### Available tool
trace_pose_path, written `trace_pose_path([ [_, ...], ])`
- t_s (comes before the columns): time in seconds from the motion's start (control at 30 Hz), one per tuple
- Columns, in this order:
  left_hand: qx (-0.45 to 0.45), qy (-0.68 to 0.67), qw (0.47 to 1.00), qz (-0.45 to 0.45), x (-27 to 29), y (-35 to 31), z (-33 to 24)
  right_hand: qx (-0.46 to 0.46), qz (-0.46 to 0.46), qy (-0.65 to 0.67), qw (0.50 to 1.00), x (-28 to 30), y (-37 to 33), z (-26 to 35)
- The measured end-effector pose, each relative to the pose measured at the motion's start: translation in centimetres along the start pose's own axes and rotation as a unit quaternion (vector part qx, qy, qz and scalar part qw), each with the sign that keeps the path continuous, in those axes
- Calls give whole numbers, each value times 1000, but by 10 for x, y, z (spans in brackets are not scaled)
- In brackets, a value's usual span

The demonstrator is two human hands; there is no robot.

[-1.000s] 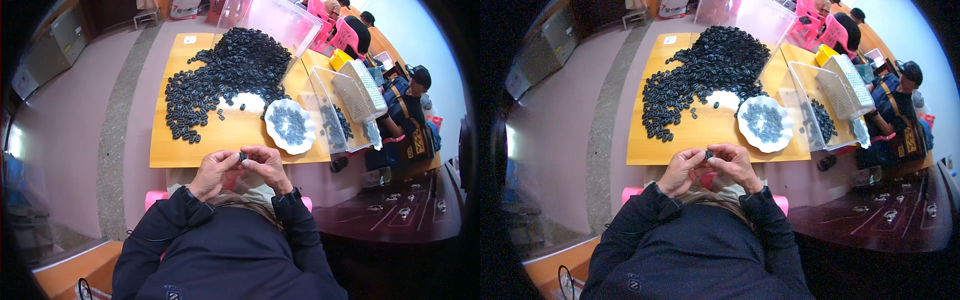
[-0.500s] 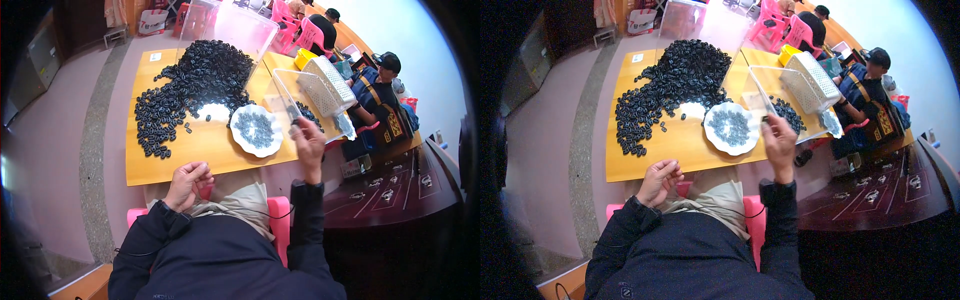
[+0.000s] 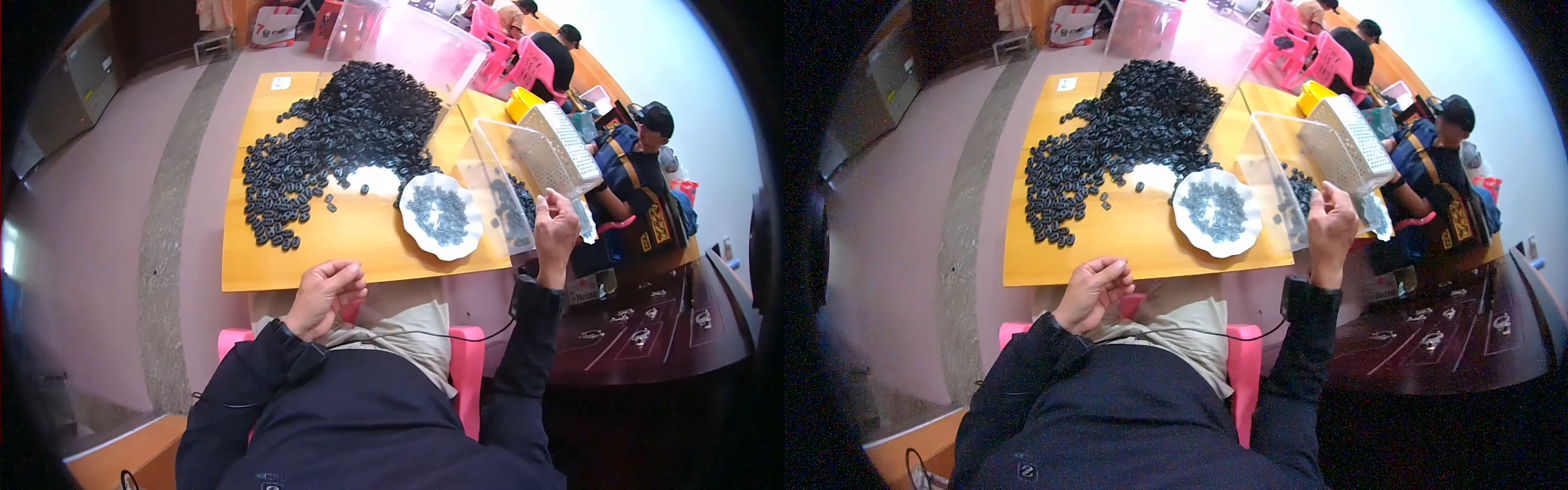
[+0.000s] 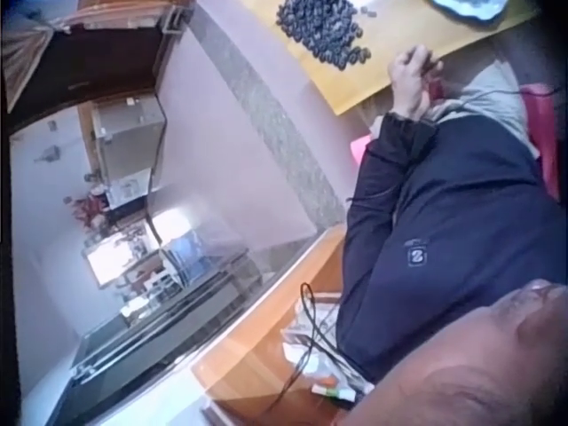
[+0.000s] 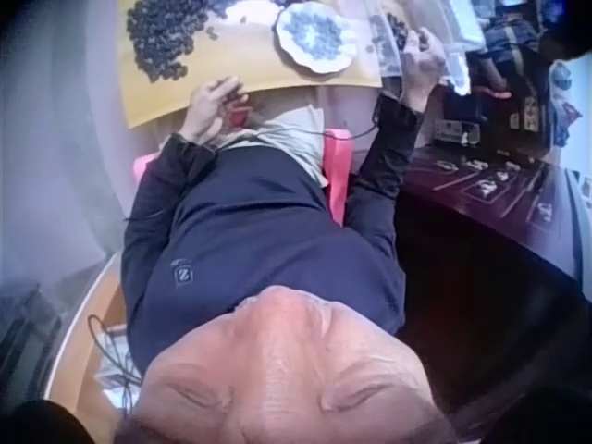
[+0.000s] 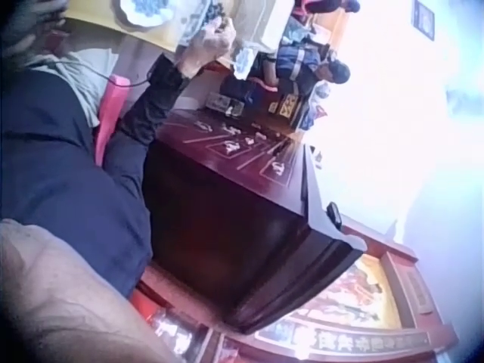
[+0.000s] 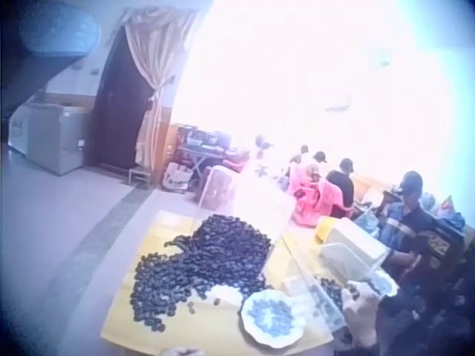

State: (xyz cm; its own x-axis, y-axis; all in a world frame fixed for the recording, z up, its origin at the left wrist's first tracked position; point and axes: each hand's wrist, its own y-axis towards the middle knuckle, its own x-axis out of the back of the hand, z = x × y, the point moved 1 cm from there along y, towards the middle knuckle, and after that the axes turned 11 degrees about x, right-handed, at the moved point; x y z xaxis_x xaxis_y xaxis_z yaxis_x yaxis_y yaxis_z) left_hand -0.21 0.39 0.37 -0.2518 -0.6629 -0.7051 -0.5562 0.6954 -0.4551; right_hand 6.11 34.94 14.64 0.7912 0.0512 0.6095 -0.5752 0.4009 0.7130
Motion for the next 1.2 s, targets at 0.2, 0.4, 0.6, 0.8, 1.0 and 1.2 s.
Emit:
trace_pose_path([
  [0.2, -18, -16, 1000, 1, 3, 1, 1, 143, 131, 211, 958, -59, -36, 55],
  [0.4, -28, -12, 1000, -4, 4, -3, -1, 241, 253, 172, 921, -121, -54, 105],
  [0.6, -41, -24, 999, 0, 6, -1, -3, 248, 307, 114, 912, -167, -46, 126],
  [0.8, -44, -27, 999, -1, 7, 0, -6, 272, 382, 23, 883, -201, -44, 131],
  [1.0, -46, -26, 999, -9, 6, -2, -6, 225, 405, 69, 884, -196, -49, 130],
  [1.2, -78, -36, 996, -18, 5, 1, -5, 233, 388, 296, 841, -156, -82, 137],
])
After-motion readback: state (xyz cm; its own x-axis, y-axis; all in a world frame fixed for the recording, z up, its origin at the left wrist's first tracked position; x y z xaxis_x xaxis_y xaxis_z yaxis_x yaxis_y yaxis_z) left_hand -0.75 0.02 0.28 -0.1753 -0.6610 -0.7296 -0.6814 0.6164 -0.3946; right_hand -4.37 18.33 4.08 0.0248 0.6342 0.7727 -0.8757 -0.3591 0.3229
